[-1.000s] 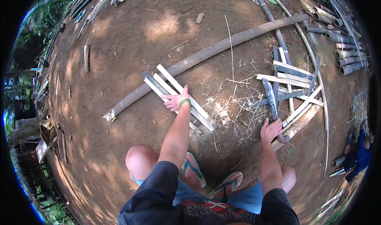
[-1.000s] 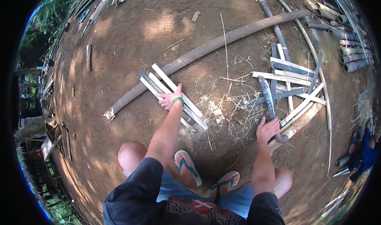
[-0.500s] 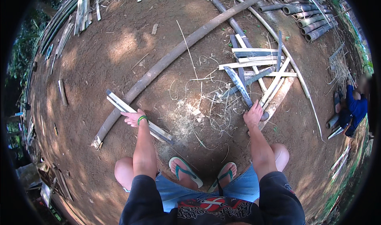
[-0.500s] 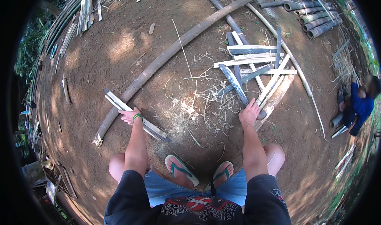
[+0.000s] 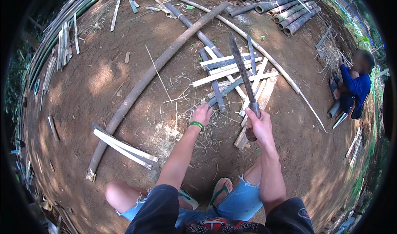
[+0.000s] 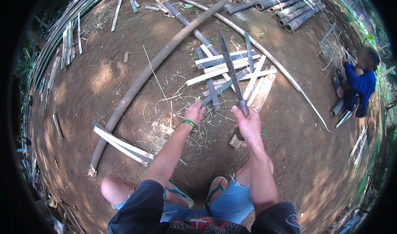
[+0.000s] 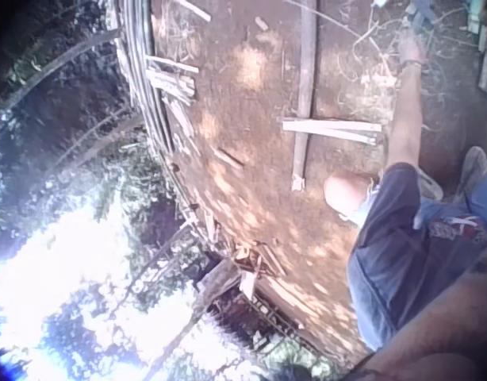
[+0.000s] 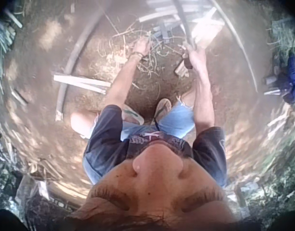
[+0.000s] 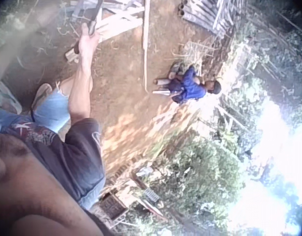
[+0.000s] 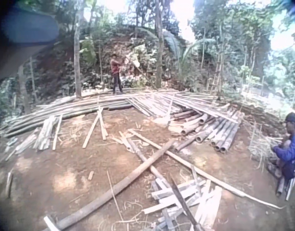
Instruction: The person sits on the ground and uses a machete to split long bamboo poles into thin strips. They hold the bamboo with one hand and strike it with the machete to separate the material, occasionally adjusting the position of the bamboo or the tool.
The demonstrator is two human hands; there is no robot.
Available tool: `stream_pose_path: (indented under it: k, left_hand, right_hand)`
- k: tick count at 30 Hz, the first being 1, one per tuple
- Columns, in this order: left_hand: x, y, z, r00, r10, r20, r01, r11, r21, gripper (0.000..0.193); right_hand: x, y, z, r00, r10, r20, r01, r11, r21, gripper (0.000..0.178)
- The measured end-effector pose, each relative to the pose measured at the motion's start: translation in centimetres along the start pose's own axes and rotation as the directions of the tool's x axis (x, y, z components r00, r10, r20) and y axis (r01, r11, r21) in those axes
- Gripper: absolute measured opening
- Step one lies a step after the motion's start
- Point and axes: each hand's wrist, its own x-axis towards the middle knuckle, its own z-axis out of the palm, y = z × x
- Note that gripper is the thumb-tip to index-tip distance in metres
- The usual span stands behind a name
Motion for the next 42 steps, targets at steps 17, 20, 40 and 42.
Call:
stream_pose_path:
  k: [17,20,40,42]
  left_hand:
    - [-1.5,1.9,-3.5,0.603,-0.708,0.367,0.793,0.584,-0.175,0.033]
    - [-6.5,6.1,-10.0,0.619,-0.624,0.477,0.784,0.448,-0.430,0.023]
    - [-23.6,13.1,-18.3,0.768,-0.637,-0.069,0.587,0.743,-0.322,0.024]
    - [-25.1,10.4,-18.0,0.756,-0.632,-0.169,0.561,0.759,-0.331,0.024]
  right_hand:
    - [1.8,-1.5,1.2,0.974,-0.209,0.082,0.166,0.915,0.368,0.030]
    - [6.1,1.8,2.3,0.972,-0.202,0.119,0.176,0.963,0.204,0.029]
    - [1.7,-2.5,18.7,0.825,-0.189,0.532,-0.171,0.814,0.555,0.021]
    - [-0.9,-4.7,18.8,0.788,-0.188,0.586,-0.251,0.772,0.584,0.023]
